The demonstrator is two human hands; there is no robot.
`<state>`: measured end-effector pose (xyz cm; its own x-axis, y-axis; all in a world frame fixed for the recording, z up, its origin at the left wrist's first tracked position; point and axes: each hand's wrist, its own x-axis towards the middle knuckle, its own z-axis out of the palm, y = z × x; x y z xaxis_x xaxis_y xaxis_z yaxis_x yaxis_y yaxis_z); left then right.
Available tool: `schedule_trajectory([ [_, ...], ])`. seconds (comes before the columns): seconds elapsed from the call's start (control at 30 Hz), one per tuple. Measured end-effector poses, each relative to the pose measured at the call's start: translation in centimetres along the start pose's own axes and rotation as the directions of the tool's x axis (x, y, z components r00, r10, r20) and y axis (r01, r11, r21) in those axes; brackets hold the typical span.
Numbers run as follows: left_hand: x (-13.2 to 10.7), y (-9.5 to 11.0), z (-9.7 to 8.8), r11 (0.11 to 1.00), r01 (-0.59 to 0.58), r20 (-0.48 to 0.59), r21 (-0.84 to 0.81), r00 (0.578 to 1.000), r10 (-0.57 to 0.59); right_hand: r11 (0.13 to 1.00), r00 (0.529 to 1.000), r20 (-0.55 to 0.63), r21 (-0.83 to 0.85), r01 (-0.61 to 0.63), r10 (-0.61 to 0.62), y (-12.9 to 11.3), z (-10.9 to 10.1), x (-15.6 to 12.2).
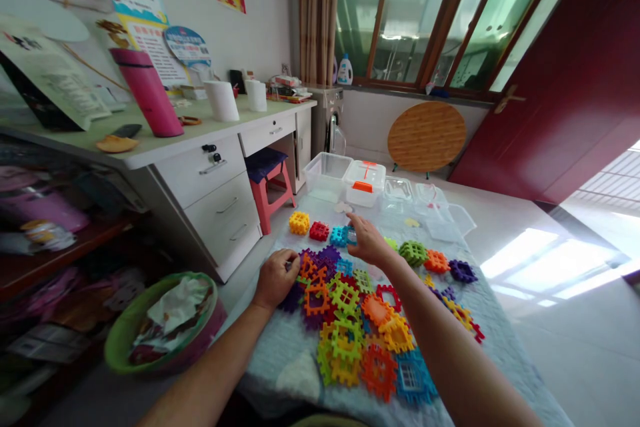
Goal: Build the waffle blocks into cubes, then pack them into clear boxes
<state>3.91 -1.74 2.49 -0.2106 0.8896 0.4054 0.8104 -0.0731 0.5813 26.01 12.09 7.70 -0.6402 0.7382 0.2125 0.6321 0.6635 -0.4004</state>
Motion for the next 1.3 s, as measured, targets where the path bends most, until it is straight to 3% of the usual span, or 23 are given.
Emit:
schedule_trajectory([
  [0.37, 0.1, 0.0, 0.1, 1.0, -0.01, 0.004, -0.013, 1.0, 0.01, 0.995, 0.991, 0.12, -0.085, -0.045, 0.055, 0.8, 1.7, 3.9],
  [0.57, 0.0, 0.0, 0.1, 1.0, -0.017, -0.009, -0.015, 1.0, 0.016, 0.993, 0.987, 0.141, -0.096, -0.063, 0.076, 0.5, 2.4, 4.3],
  [0.7, 0.0, -0.1, 0.1, 1.0, -0.017, -0.007, -0.013, 1.0, 0.017, 0.993, 0.989, 0.123, -0.084, -0.077, 0.087, 0.3, 1.7, 3.6],
  [0.93, 0.0, -0.3, 0.2, 1.0, -0.019, 0.015, -0.017, 1.0, 0.019, 0.99, 0.991, -0.048, 0.062, -0.125, 0.128, 0.1, -1.0, -1.3],
  [1.1, 0.0, -0.3, 0.2, 0.999, -0.042, -0.012, -0.002, 0.999, 0.042, 0.983, 0.991, -0.034, 0.138, -0.121, 0.127, 0.0, -1.7, -6.5],
  [1.3, 0.0, -0.1, 0.1, 0.998, -0.061, -0.035, 0.005, 0.998, 0.061, 0.966, 0.973, -0.076, 0.162, -0.203, 0.218, -0.2, -3.1, -11.0],
])
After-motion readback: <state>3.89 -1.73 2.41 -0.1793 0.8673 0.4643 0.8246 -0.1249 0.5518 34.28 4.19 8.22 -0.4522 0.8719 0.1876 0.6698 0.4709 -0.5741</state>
